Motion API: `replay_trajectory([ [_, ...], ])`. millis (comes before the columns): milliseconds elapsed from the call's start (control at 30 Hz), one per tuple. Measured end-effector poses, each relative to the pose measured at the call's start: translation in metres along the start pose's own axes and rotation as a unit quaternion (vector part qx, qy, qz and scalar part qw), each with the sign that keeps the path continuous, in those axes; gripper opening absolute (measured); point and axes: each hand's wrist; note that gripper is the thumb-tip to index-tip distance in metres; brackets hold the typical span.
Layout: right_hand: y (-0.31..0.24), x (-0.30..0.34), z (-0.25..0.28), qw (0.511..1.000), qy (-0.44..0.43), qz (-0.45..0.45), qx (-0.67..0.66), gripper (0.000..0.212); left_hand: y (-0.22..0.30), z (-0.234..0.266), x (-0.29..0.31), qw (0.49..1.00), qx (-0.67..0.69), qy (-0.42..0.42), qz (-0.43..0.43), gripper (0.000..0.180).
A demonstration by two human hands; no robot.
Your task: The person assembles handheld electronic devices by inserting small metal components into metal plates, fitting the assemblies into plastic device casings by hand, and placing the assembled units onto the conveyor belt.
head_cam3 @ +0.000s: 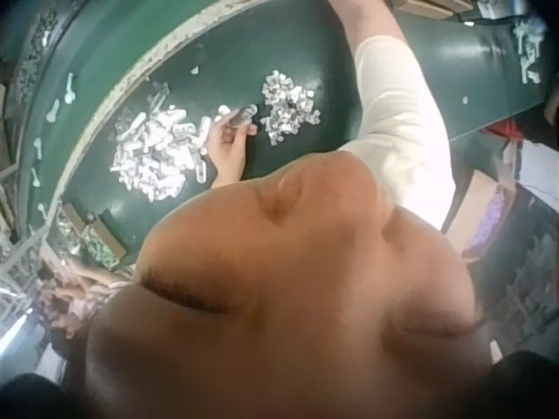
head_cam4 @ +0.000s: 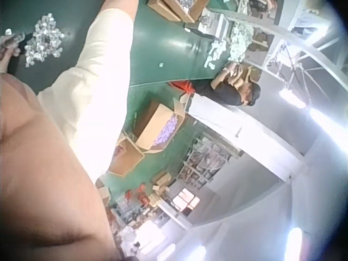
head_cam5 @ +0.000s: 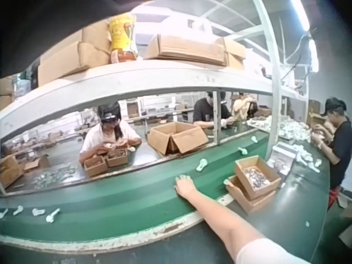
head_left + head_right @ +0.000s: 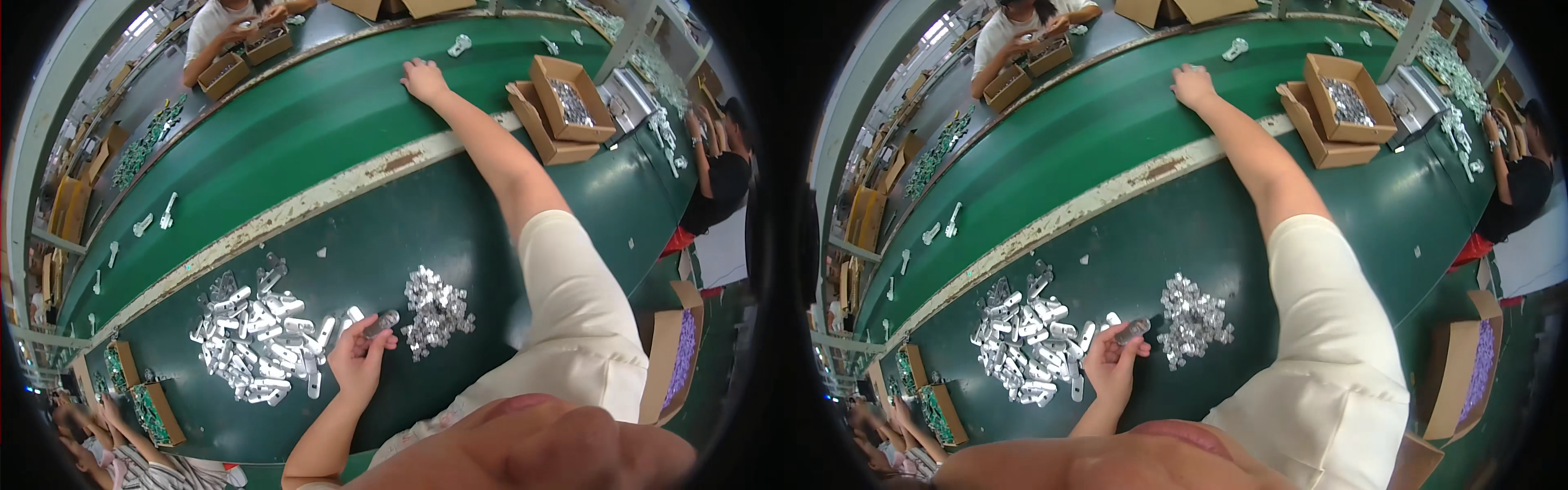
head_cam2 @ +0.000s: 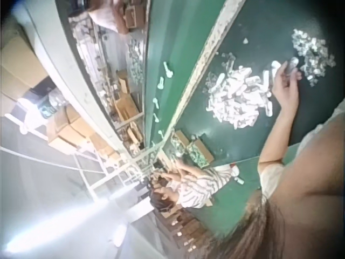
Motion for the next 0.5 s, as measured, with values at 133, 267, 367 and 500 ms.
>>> replay_trajectory([
  [133,-0.014,0.050,0.023,0.974,0.127,0.018,-0.187,0.045,0.002,-0.003,-0.002,1.000,0.003,0.007,0.002,0.026],
  [267,-0.015,0.091,0.094,0.654,-0.089,-0.145,-0.737,0.040,0.011,-0.005,-0.006,0.999,0.039,0.018,0.030,0.026],
  [367,-0.043,0.152,0.160,0.405,-0.095,-0.195,-0.888,0.032,0.014,0.003,-0.002,0.995,0.085,0.031,0.035,0.027],
  [500,-0.054,0.232,0.196,0.380,-0.243,-0.099,-0.887,0.033,0.022,0.003,0.004,0.996,0.084,0.015,0.017,0.027],
])
Point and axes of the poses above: each hand's wrist, its own x-axis away from the middle knuckle, its own z-axis out of the back of the hand, y = z × x, and after that the axes turned 5 degrees about x, right-handed
